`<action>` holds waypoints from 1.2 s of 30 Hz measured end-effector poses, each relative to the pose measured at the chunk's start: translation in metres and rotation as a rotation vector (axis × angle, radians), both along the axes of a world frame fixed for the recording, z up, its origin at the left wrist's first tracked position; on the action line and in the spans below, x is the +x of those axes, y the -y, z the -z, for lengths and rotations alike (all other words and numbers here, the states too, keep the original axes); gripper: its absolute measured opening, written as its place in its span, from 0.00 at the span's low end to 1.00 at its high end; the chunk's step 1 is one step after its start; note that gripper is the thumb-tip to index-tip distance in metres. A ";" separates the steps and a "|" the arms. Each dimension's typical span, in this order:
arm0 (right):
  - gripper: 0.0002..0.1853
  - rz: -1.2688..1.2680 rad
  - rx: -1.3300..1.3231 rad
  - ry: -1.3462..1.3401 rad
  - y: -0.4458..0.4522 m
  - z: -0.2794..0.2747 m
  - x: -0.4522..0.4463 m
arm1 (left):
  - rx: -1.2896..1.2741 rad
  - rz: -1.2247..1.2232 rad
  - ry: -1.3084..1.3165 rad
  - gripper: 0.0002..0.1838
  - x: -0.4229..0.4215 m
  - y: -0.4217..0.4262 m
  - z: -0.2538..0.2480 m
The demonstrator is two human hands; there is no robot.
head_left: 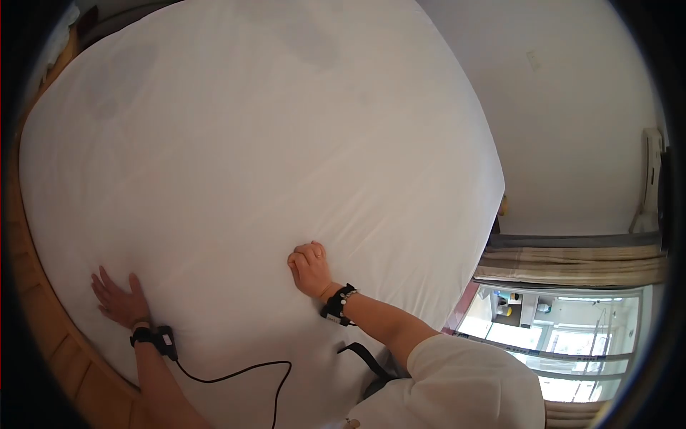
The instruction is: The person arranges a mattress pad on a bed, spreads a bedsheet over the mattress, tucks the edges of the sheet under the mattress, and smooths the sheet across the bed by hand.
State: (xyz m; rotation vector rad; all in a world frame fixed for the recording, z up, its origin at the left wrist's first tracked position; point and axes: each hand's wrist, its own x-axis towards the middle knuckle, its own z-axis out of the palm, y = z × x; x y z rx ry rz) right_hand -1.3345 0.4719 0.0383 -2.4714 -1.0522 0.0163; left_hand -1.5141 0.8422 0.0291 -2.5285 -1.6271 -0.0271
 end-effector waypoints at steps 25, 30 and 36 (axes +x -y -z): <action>0.04 -0.020 0.189 0.084 -0.052 -0.001 0.021 | -0.346 0.455 0.244 0.40 -0.012 0.302 -0.070; 0.07 -0.083 0.344 -0.013 -0.052 -0.010 0.029 | -0.690 0.350 -0.001 0.53 -0.050 0.503 -0.098; 0.06 0.203 -0.213 0.351 0.190 0.006 0.199 | -0.850 0.332 -0.337 0.64 -0.084 0.590 -0.065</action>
